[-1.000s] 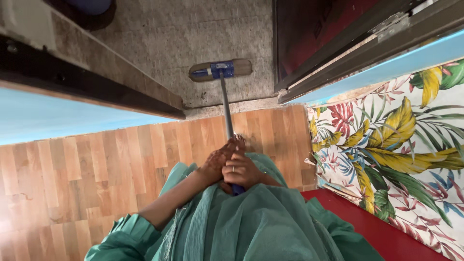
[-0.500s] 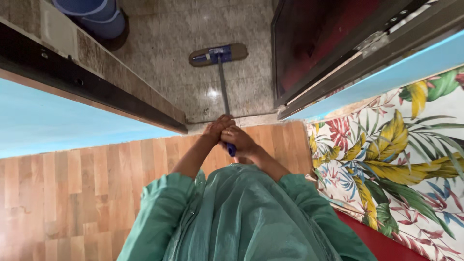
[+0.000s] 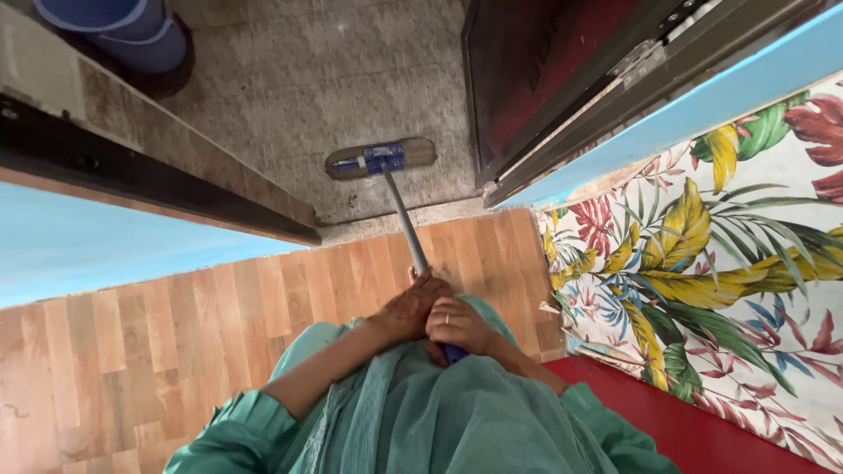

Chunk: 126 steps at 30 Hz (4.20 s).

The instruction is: The person mops the floor in a room and a bathroom using a flat mop, cleaning around a toilet and a bucket.

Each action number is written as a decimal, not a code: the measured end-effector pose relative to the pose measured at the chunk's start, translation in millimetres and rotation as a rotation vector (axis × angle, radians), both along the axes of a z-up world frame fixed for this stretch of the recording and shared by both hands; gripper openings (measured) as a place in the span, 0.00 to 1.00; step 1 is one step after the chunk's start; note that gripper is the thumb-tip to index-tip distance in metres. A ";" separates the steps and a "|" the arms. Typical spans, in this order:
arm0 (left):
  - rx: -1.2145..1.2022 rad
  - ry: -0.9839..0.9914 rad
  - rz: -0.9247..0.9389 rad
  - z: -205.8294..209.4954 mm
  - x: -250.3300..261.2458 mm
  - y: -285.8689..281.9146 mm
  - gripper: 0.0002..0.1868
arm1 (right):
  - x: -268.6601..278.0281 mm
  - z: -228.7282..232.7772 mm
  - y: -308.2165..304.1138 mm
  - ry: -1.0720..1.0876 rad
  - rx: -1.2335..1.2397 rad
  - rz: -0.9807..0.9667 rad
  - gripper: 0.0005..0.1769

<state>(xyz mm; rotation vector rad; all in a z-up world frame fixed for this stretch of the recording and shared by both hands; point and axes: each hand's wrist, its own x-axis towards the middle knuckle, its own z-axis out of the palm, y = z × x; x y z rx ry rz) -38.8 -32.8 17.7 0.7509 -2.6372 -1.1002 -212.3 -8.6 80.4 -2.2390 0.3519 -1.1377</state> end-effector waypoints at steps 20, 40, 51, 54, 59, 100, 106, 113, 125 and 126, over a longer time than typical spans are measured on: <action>-0.152 -0.318 0.299 -199.6 47.7 -97.6 0.15 | 42.7 -122.4 -73.6 0.336 0.171 0.022 0.08; -0.113 0.253 0.159 14.1 26.1 33.3 0.16 | 32.0 23.5 26.1 -0.083 -0.051 -0.004 0.15; -0.321 -0.042 0.122 -122.7 55.8 -117.4 0.12 | 58.8 -94.2 -77.9 0.102 0.072 -0.154 0.21; -0.288 -0.087 0.162 -110.0 87.0 -135.4 0.12 | 87.6 -69.5 -98.2 -0.139 0.079 -0.098 0.13; -0.148 -0.083 0.302 -45.2 136.5 -125.7 0.11 | 109.5 37.6 -80.2 0.022 0.084 -0.178 0.09; -0.625 0.232 0.190 -69.4 51.7 -1.9 0.15 | 58.3 12.2 -7.3 0.111 0.110 0.169 0.10; -0.369 -0.306 -0.021 -84.5 28.7 -68.6 0.05 | 41.9 0.4 -49.3 0.180 0.188 0.017 0.10; -0.150 -0.524 0.106 -95.1 34.7 -175.1 0.11 | 47.2 -35.7 -117.6 0.227 0.598 0.172 0.11; -0.202 -0.406 0.082 -82.3 49.5 -72.8 0.11 | 60.8 -18.3 -34.1 0.239 0.327 0.066 0.10; -0.188 -0.422 0.047 -71.5 46.4 -62.0 0.10 | 59.4 -9.6 -23.3 0.254 0.274 0.048 0.11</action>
